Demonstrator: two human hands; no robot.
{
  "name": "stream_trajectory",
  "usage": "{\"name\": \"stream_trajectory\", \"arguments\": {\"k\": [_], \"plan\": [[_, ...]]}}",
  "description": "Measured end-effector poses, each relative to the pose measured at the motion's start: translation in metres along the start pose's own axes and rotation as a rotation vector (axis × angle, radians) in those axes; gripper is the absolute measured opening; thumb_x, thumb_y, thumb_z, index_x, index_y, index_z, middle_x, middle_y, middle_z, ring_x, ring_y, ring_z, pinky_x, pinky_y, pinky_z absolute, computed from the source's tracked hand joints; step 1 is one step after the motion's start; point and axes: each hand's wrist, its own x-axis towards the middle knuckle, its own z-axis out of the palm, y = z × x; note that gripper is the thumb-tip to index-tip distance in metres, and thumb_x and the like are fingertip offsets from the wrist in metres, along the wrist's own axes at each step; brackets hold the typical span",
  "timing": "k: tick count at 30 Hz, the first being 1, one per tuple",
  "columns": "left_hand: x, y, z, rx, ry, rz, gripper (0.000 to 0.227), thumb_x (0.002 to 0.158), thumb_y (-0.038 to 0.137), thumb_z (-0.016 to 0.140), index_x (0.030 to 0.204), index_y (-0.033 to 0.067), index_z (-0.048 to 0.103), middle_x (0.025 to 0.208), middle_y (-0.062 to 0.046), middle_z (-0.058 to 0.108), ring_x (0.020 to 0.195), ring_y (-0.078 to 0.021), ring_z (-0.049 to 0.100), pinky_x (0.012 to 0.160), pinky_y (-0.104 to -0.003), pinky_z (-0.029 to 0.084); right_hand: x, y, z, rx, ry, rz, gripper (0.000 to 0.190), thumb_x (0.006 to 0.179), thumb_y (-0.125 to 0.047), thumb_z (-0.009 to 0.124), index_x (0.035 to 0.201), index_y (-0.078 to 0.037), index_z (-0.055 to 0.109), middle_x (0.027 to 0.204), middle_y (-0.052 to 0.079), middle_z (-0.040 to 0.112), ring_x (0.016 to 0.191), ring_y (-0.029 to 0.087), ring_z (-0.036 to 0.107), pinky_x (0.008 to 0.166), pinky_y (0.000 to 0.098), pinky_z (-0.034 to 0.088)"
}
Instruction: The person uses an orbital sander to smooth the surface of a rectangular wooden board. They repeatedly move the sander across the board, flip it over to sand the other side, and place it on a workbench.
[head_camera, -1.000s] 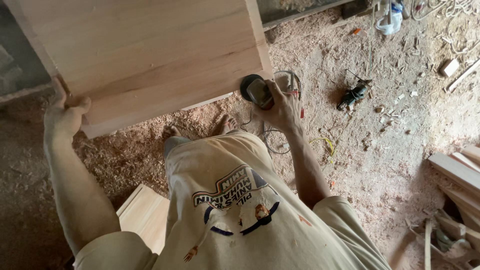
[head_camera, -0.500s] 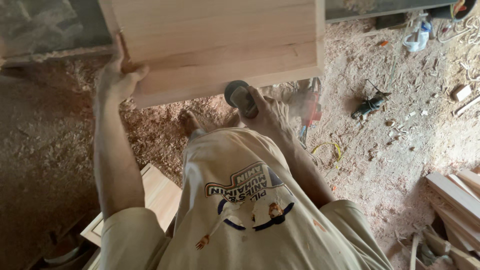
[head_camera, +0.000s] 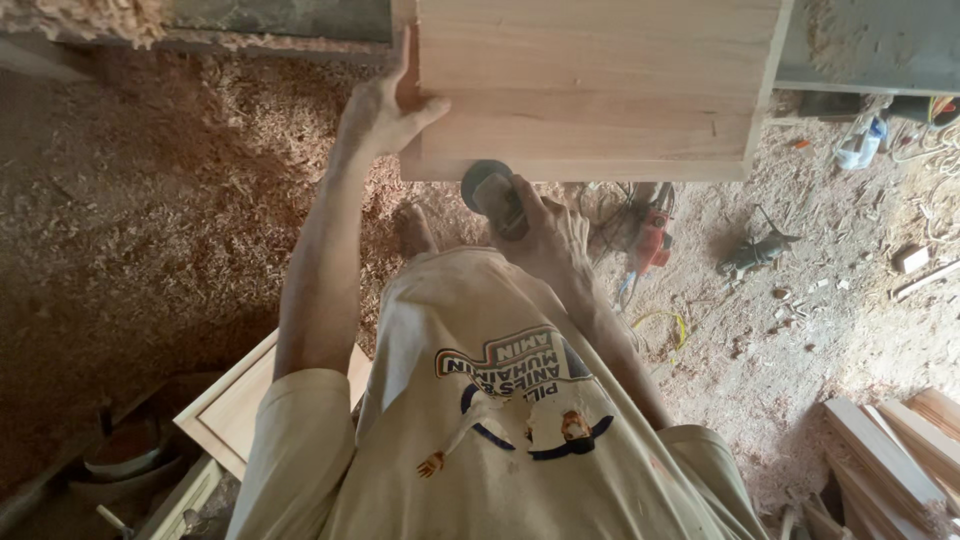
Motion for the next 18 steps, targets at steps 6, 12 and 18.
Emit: {"name": "stream_trajectory", "arguments": {"k": [6,12,18], "plan": [[-0.001,0.005,-0.003,-0.099,-0.117,-0.126,0.112,0.095,0.063,0.074,0.166,0.0322,-0.007,0.151,-0.034,0.048,0.055,-0.0127,0.053,0.045,-0.026,0.047,0.008,-0.037,0.034,0.072,-0.034,0.025,0.055,0.086,-0.024,0.078,0.137,-0.012,0.059,0.093,0.017,0.079,0.075,0.034,0.079,0.06,0.0446,0.063],[0.005,0.006,-0.001,-0.076,-0.083,-0.04,0.114,0.093,0.067,0.072,0.163,0.0302,-0.01,0.145,-0.034,0.051,0.046,-0.0086,0.053,0.041,-0.021,0.048,0.018,-0.073,0.05,0.143,-0.003,-0.07,0.056,0.088,-0.022,0.074,0.139,-0.008,0.056,0.084,0.017,0.076,0.066,0.028,0.077,0.056,0.0386,0.063],[0.012,-0.008,0.008,-0.043,-0.092,-0.031,0.118,0.091,0.072,0.071,0.166,0.0318,-0.011,0.144,-0.033,0.059,0.053,-0.0102,0.058,0.047,-0.025,0.05,0.004,-0.107,0.044,0.013,-0.152,0.006,0.057,0.091,-0.031,0.075,0.14,-0.009,0.057,0.065,0.013,0.073,0.047,0.024,0.068,0.045,0.0401,0.055]]}}
